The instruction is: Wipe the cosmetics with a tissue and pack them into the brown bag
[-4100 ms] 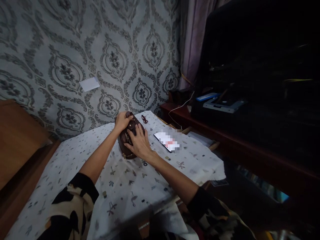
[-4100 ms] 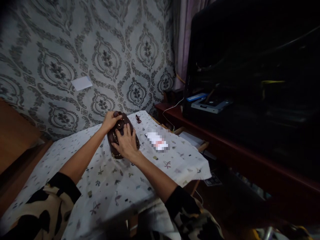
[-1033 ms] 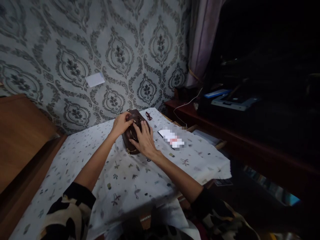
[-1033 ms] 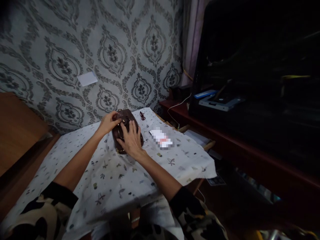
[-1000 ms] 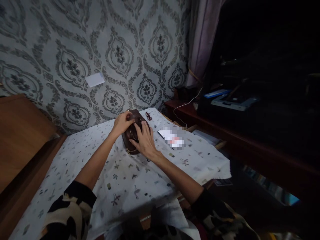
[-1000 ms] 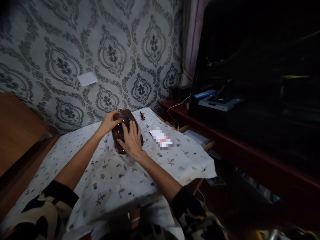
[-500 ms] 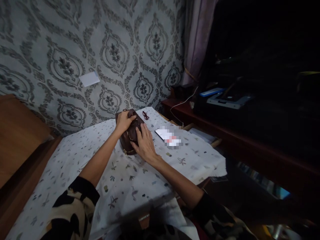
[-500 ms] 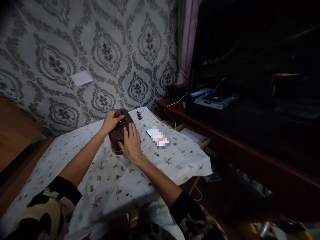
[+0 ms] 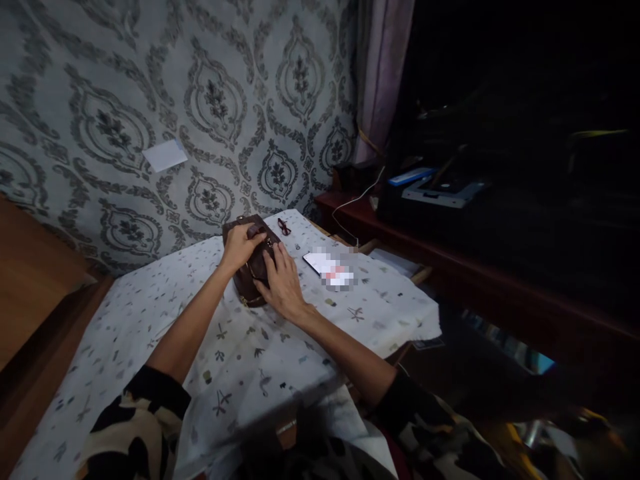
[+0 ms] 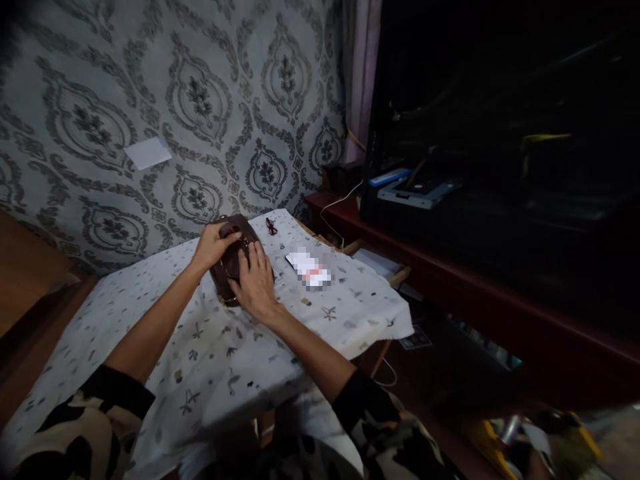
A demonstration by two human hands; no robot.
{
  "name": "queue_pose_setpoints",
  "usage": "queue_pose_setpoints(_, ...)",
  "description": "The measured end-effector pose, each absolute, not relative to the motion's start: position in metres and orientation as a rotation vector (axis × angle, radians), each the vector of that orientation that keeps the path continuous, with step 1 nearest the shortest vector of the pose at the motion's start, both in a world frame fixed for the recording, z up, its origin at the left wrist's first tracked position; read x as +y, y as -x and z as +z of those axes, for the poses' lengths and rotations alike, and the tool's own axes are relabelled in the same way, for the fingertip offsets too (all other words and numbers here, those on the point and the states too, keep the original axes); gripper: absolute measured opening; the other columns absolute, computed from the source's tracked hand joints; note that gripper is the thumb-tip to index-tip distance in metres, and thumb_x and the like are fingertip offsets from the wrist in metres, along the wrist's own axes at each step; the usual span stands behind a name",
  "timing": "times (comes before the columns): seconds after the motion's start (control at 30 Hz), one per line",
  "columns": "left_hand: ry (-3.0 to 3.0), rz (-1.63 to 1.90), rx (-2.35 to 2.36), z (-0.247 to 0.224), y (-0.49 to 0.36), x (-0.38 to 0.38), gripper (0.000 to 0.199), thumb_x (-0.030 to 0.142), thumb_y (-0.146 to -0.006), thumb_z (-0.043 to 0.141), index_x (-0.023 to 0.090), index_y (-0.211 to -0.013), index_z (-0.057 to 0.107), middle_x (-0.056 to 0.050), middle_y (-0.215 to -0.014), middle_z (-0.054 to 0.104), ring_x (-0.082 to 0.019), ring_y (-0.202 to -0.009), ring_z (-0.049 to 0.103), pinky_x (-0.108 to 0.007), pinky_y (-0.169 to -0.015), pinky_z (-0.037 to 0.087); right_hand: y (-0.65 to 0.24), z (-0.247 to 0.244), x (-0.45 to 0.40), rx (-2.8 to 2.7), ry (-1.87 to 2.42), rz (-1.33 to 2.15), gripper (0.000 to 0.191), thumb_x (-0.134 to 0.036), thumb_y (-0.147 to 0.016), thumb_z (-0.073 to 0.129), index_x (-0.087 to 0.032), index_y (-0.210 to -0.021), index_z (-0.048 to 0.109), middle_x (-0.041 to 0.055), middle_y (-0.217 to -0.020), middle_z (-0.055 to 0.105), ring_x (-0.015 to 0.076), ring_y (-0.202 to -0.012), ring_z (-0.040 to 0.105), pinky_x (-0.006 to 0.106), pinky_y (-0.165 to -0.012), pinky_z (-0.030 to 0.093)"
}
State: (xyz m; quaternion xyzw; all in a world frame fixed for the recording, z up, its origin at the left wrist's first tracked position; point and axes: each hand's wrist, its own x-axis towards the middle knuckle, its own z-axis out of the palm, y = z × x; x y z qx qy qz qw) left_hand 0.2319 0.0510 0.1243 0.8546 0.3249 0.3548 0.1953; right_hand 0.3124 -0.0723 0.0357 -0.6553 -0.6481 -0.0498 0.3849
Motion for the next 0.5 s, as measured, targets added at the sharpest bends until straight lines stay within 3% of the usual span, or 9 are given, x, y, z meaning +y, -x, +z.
queue_pose_setpoints(0.3,-2.479,0.92,0.896,0.124,-0.227,0.048,0.022,0.036,-0.079,0.066,0.017,-0.068,0.064,0.0,-0.063,0.058,-0.016,-0.063,0.048,-0.028,-0.062,0.035,-0.312,0.041,-0.076,-1.657,1.672,-0.111,0.071,-0.031,-0.09,0.063,-0.003,-0.151,0.039,0.0277,-0.164,0.025,0.034,-0.156,0.014,0.054,-0.122,0.025)
queue_pose_setpoints(0.5,-2.538,0.988,0.919,0.126,-0.217,0.048,0.021,0.029,-0.078,0.063,0.018,-0.092,0.073,-0.004,-0.089,0.072,-0.02,-0.083,0.06,-0.03,-0.08,0.044,-0.312,0.045,-0.078,-1.666,1.68,-0.08,0.069,-0.031,-0.091,0.063,-0.002,-0.149,0.04,0.0286,-0.163,0.025,0.0345,-0.156,0.014,0.053,-0.123,0.025)
